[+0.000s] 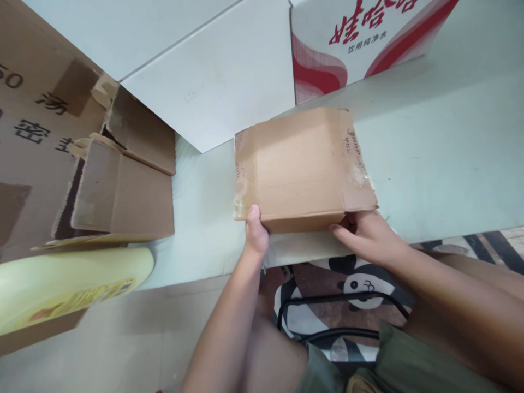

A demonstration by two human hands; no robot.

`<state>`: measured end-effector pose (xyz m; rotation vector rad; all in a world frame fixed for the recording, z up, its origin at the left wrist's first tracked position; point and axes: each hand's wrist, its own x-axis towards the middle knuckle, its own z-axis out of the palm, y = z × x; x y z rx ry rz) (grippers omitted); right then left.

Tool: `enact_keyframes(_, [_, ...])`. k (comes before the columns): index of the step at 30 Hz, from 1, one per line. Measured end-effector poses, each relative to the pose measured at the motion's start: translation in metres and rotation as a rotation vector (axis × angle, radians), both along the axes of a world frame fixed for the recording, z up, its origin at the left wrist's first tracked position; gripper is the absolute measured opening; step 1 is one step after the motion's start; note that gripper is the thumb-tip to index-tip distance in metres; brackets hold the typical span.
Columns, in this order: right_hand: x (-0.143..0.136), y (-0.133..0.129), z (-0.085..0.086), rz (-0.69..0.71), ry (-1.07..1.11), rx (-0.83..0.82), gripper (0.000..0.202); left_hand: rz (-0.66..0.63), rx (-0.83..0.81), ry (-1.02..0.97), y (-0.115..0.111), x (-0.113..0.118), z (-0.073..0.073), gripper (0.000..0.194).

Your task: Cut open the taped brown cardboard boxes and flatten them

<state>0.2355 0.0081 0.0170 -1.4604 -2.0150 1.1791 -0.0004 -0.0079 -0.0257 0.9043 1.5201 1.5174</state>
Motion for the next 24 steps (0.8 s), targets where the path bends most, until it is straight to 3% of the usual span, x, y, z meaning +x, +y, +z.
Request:
enact_keyframes(6, [0.0003, -0.0008, -0.0001, 0.0, 0.016, -0.005, 0.014, 0.058, 0.002, -0.067, 0.0011, 0.0027, 0.0028, 0.063])
enact_keyframes(24, [-0.0004, 0.0001, 0.0044, 0.003, -0.012, -0.007, 0.015, 0.074, -0.006, -0.095, 0.0012, 0.0044, 0.0056, 0.062])
